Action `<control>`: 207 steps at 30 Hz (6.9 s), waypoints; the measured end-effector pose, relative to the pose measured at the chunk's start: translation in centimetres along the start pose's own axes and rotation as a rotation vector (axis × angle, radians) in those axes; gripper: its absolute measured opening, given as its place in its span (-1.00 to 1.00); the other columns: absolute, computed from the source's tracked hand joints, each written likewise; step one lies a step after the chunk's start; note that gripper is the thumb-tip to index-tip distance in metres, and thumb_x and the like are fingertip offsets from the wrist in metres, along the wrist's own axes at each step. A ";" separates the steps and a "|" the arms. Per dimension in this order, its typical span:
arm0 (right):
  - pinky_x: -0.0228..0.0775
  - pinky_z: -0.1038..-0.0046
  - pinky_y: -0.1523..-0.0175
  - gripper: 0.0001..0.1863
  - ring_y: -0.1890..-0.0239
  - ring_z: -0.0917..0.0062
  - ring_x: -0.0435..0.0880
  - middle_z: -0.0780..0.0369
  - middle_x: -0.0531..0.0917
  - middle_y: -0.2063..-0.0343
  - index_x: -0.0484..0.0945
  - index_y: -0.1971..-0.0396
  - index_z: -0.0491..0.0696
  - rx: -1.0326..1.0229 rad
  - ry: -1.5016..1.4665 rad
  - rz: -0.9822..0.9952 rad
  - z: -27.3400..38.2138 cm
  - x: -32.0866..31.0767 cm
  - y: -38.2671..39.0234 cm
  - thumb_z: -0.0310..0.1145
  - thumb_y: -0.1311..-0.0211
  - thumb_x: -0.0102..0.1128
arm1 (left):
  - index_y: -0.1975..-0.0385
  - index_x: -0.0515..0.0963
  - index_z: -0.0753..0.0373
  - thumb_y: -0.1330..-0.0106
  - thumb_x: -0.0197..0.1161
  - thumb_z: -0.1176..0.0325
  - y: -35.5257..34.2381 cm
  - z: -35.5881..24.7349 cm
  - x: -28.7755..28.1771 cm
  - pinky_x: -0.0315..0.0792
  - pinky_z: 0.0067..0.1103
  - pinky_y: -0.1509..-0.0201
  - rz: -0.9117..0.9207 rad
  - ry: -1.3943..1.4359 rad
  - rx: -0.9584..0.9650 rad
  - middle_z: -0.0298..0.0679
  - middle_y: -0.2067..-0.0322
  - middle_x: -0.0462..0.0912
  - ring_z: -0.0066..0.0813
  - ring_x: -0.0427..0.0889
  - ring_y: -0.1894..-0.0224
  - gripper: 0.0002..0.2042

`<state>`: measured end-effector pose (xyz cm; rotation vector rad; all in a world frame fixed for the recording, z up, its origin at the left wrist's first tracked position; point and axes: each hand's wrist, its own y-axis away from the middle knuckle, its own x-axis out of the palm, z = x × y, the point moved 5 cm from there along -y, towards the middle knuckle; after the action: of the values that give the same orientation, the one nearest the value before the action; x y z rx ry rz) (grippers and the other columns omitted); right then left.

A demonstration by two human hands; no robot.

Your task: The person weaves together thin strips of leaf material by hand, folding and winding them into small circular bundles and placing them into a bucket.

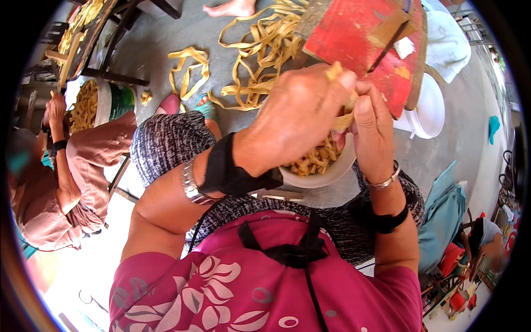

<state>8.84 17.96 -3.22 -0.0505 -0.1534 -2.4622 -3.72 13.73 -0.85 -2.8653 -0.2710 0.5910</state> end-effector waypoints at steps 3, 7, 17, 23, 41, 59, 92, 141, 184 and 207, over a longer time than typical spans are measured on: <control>0.19 0.75 0.58 -0.58 0.59 0.78 0.38 0.29 0.51 0.40 0.27 -0.03 -0.11 -0.048 0.127 -0.083 0.4 -0.9 0.2 -0.10 -0.40 -0.25 | 0.20 0.54 0.40 -0.42 -0.15 0.10 -0.1 0.1 -0.1 0.46 -0.58 0.38 0.039 0.446 -0.241 -0.24 0.43 0.61 -0.56 0.53 0.47 -0.55; 0.15 0.80 0.49 -0.56 0.57 0.84 0.35 0.36 0.48 0.51 0.22 -0.06 -0.09 -0.181 0.113 -0.102 1.2 -0.3 0.4 -0.07 -0.36 -0.16 | 0.13 0.47 0.43 -0.40 -0.21 0.01 0.0 0.6 0.6 0.55 -0.50 0.22 0.222 0.867 -0.380 -0.11 0.33 0.60 -0.35 0.63 0.35 -0.47; 0.26 0.70 0.40 -0.67 0.53 0.81 0.38 0.35 0.50 0.56 0.35 0.06 -0.15 -0.082 0.207 0.011 0.4 -0.9 1.7 -0.34 -0.23 0.10 | 0.03 0.41 0.39 -0.37 -0.19 -0.02 0.5 1.1 1.5 0.43 -0.56 0.42 0.359 1.267 -0.575 -0.33 0.36 0.40 -0.60 0.33 0.55 -0.47; 0.28 0.64 0.43 -0.86 0.58 0.68 0.45 0.28 0.52 0.63 0.53 0.39 -0.19 -0.185 0.520 -0.042 1.7 -1.9 3.2 -0.41 -0.21 0.10 | 0.00 0.39 0.40 -0.38 -0.18 0.02 -0.2 1.7 -1.4 0.31 -0.64 0.44 0.271 1.320 -0.578 -0.36 0.33 0.37 -0.70 0.24 0.59 -0.49; 0.34 0.57 0.29 -0.74 0.46 0.61 0.44 0.20 0.51 0.52 0.47 0.30 -0.20 0.025 0.363 0.082 0.7 -0.6 2.1 -0.28 -0.22 0.11 | 0.45 0.49 0.24 -0.28 0.17 0.25 -0.1 1.4 -0.5 0.04 -0.79 0.71 0.165 0.354 -0.372 -0.52 0.73 0.33 -0.84 0.19 0.74 -0.81; 0.21 0.47 0.53 -0.74 0.67 0.31 0.31 0.13 0.35 0.71 0.38 0.57 -0.18 -0.165 0.587 -0.025 4.5 -4.3 2.4 -0.34 -0.24 0.06 | 0.42 0.49 0.28 -0.28 0.14 0.39 -2.1 0.1 -0.9 0.16 -0.78 0.68 0.079 0.823 -0.403 -0.51 0.68 0.29 -0.83 0.17 0.68 -0.89; 0.30 0.32 0.47 -0.89 0.53 0.20 0.53 0.11 0.50 0.58 0.48 0.40 -0.12 -0.211 0.781 -0.007 4.7 -3.4 4.3 -0.40 -0.19 0.01 | 0.17 0.54 0.23 -0.36 -0.04 0.08 0.9 2.8 5.7 0.38 -0.59 0.45 0.784 0.024 -0.315 -0.31 0.54 0.53 -0.58 0.46 0.54 -0.64; 0.36 0.42 0.29 -0.77 0.42 0.29 0.55 0.10 0.52 0.43 0.44 0.23 -0.17 -0.398 0.485 0.064 5.4 0.0 2.0 -0.34 -0.24 -0.06 | 0.08 0.38 0.33 -0.30 0.14 0.29 0.5 -2.3 -0.3 0.42 -0.63 0.22 0.377 1.116 -0.296 -0.25 0.24 0.56 -0.57 0.52 0.35 -0.70; 0.31 0.58 0.37 -0.73 0.50 0.67 0.43 0.30 0.50 0.56 0.49 0.35 -0.19 -0.006 0.211 0.254 2.1 -0.3 2.3 -0.26 -0.31 -0.02 | 0.39 0.53 0.39 -0.40 -0.23 0.00 0.4 0.5 -0.6 0.43 -0.53 0.39 0.254 1.064 -0.451 -0.22 0.43 0.52 -0.50 0.43 0.55 -0.46; 0.22 0.52 0.47 -0.73 0.61 0.58 0.31 0.20 0.38 0.65 0.41 0.43 -0.19 0.082 0.347 0.119 1.0 -1.7 2.4 -0.26 -0.29 0.02 | 0.37 0.50 0.30 -0.31 0.09 0.36 -0.5 0.9 -0.2 0.10 -0.78 0.69 0.144 0.608 -0.448 -0.49 0.71 0.29 -0.80 0.12 0.72 -0.86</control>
<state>11.66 17.27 -2.07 0.3895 -0.0956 -2.3020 -4.38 14.26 -1.50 -3.3271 -0.1028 -0.3879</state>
